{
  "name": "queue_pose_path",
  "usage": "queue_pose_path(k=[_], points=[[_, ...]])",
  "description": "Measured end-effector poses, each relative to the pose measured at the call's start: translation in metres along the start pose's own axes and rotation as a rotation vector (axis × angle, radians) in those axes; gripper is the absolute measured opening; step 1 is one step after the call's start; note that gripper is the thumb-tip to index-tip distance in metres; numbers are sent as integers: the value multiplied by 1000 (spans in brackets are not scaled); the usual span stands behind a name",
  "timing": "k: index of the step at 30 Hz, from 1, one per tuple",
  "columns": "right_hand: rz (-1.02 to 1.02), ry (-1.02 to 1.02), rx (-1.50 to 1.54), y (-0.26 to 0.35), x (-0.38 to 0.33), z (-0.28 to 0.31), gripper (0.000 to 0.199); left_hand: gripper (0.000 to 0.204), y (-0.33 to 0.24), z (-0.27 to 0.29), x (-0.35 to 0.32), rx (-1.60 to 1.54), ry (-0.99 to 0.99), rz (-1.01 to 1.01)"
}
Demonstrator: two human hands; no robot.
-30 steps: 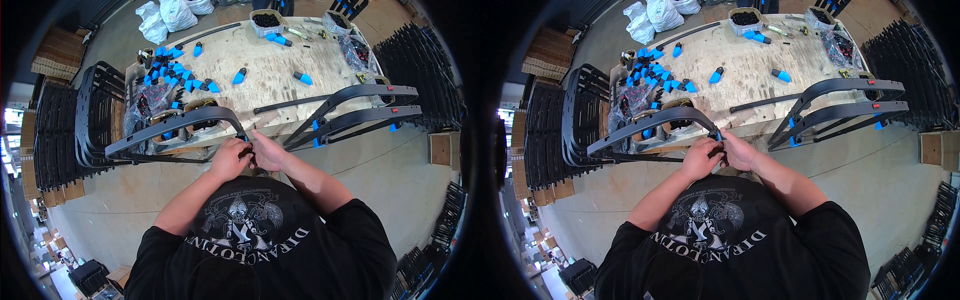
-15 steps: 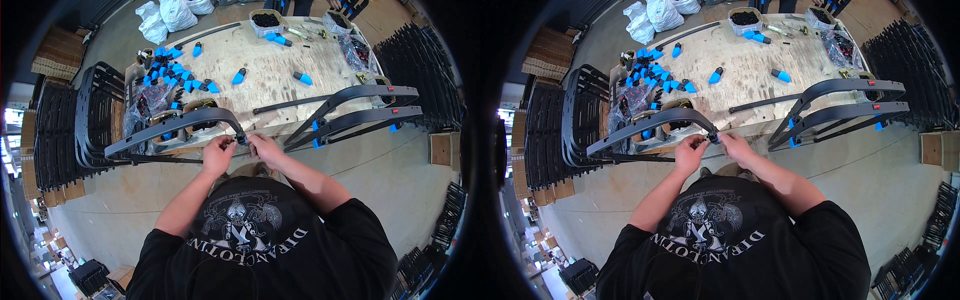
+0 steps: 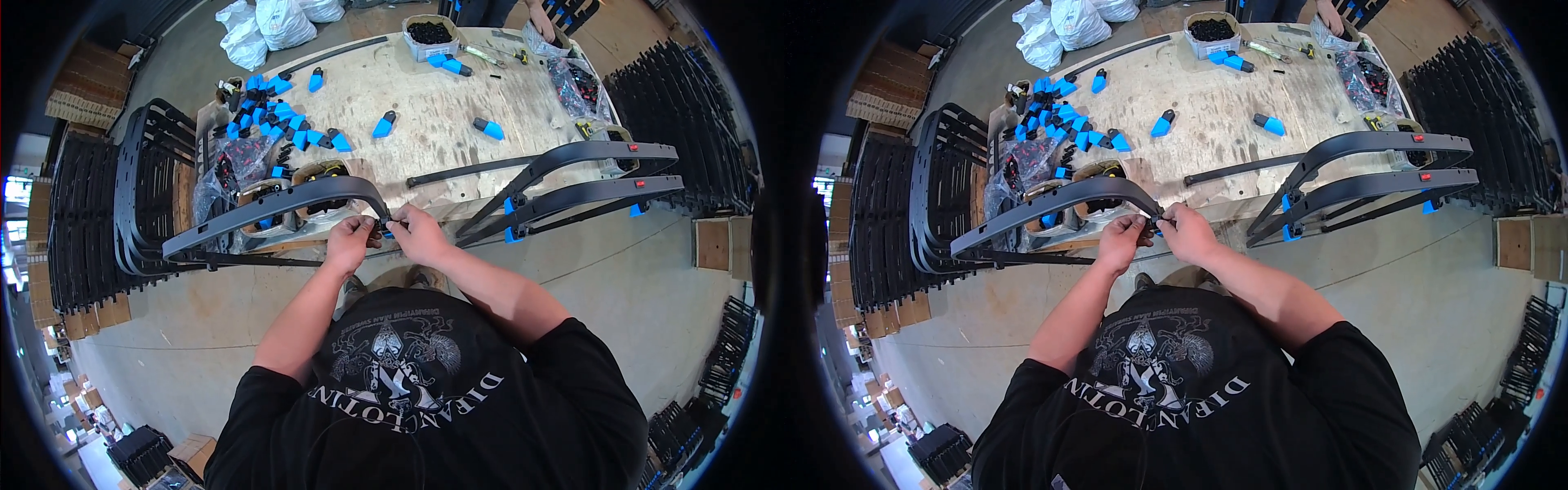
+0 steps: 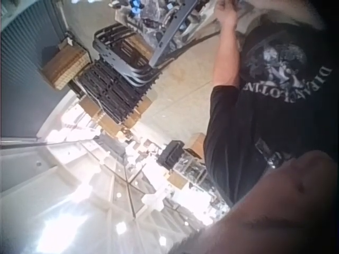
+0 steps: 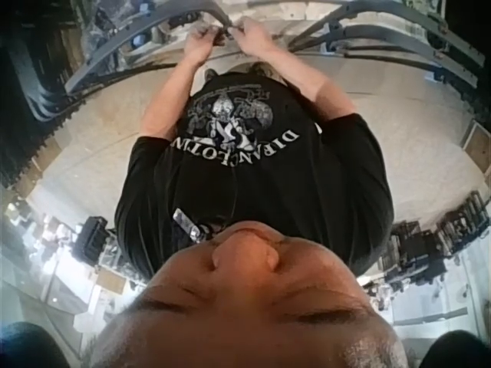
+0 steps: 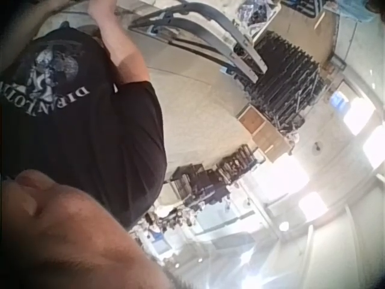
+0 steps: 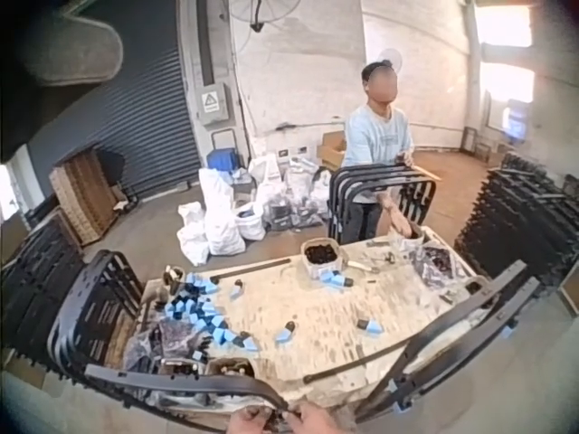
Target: Assembling black metal frames using bolts, plastic caps, and a wrench in a manufacturing environment.
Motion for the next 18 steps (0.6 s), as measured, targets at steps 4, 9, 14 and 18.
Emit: queue_pose_path(k=[4,9,14,18], points=[[9,-22,5,5,-1,4,25,21,9,4,2,-87,50,53],[-6,7,12,7,-2,3,26,15,16,3,14,-266,46,49],[-10,18,18,-4,-1,2,27,15,25,29,19,-290,-150,91],[13,4,18,-5,3,0,29,14,46,48,15,-122,-202,159]])
Point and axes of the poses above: each hand's wrist, its own x-axis towards the middle knuckle, its own z-axis out of the back of the hand, y = z × x, the point moved 5 cm from there along x, towards the middle knuckle, and after that the axes turned 10 degrees about -y, right-handed, at the moved point
